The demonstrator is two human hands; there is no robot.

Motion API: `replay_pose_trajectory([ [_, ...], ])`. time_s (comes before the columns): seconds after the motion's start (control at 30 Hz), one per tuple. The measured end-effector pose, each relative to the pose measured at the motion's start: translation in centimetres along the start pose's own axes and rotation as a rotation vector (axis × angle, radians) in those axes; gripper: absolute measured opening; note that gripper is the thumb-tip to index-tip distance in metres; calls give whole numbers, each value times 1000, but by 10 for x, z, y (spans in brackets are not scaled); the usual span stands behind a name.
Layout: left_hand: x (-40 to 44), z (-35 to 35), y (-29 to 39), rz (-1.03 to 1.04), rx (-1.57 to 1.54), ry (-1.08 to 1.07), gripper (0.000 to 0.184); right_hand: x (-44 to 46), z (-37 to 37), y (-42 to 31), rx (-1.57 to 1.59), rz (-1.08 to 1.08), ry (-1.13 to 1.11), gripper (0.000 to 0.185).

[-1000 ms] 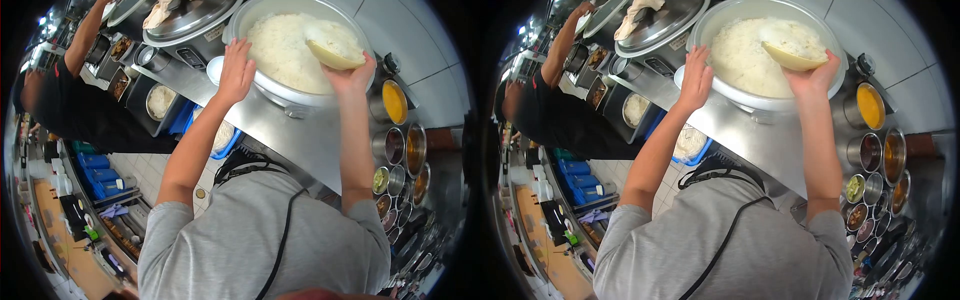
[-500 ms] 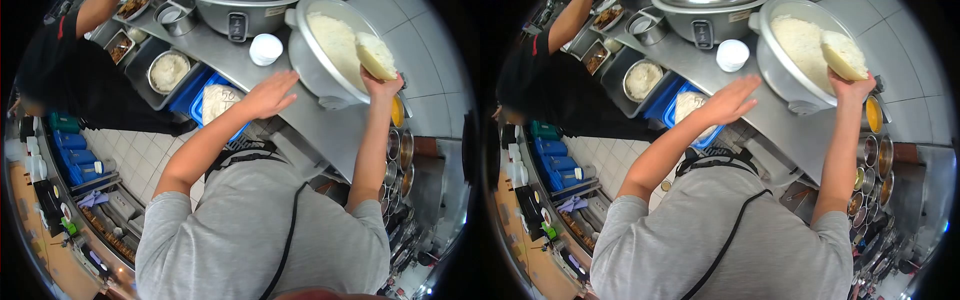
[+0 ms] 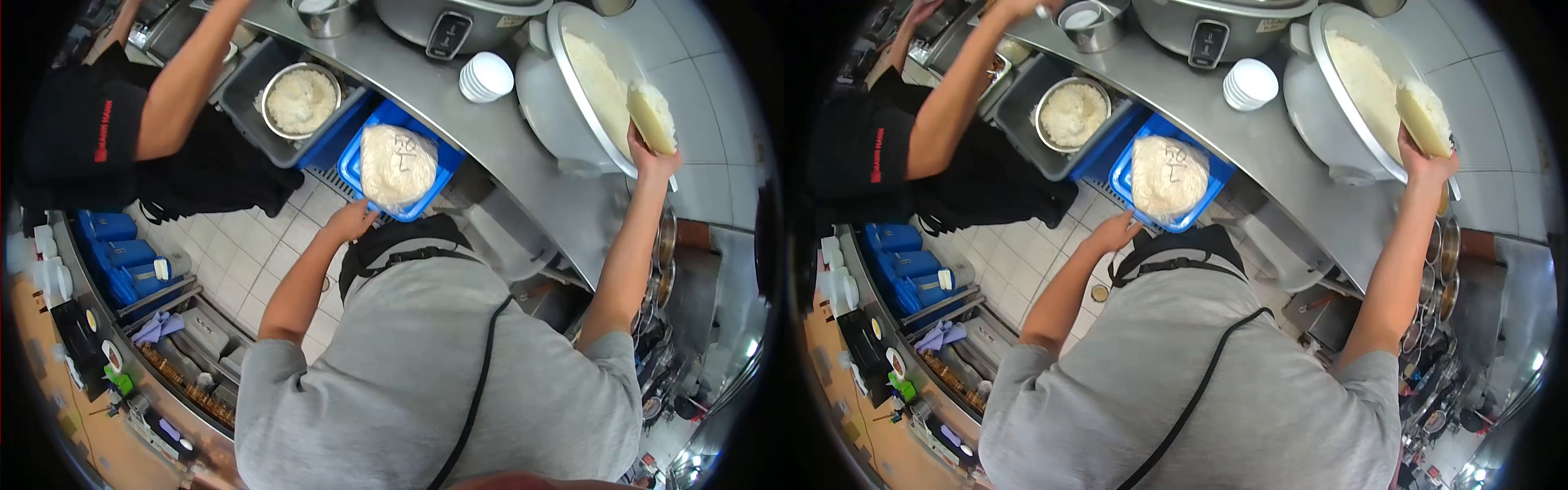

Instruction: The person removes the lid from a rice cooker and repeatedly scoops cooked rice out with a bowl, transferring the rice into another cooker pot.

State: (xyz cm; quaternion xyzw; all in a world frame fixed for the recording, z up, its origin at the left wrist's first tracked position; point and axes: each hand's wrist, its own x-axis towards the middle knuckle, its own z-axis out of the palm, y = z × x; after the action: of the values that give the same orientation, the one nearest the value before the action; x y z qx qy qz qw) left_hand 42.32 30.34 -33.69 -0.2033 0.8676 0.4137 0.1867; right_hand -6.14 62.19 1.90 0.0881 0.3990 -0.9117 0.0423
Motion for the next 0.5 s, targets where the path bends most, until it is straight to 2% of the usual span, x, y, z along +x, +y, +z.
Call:
replay_pose_trajectory([
  [0.1, -11, 40, -78, -270, 107, 0, 66, -1, 8, 2, -31, -6, 22, 60],
  [0.2, -46, 67, -124, -503, 108, -26, 71, 18, 13, 5, -10, 2, 18, 59],
  [0.27, -72, 83, -138, -551, 30, -24, 67, 20, 17, 9, 17, -2, 50, 59],
  [0.33, -99, 80, -130, -568, 11, -135, 64, 20, 21, 12, 48, 16, 67, 57],
  [0.43, -112, 123, -208, -574, 52, -141, 64, 16, 35, 17, 109, 55, 60, 58],
  [0.47, -113, 134, -238, -531, 42, -242, 64, 13, 39, 20, 143, 60, 63, 58],
  [0.5, -112, 112, -213, -677, -110, -262, 62, 11, 43, 23, 176, 64, 67, 58],
])
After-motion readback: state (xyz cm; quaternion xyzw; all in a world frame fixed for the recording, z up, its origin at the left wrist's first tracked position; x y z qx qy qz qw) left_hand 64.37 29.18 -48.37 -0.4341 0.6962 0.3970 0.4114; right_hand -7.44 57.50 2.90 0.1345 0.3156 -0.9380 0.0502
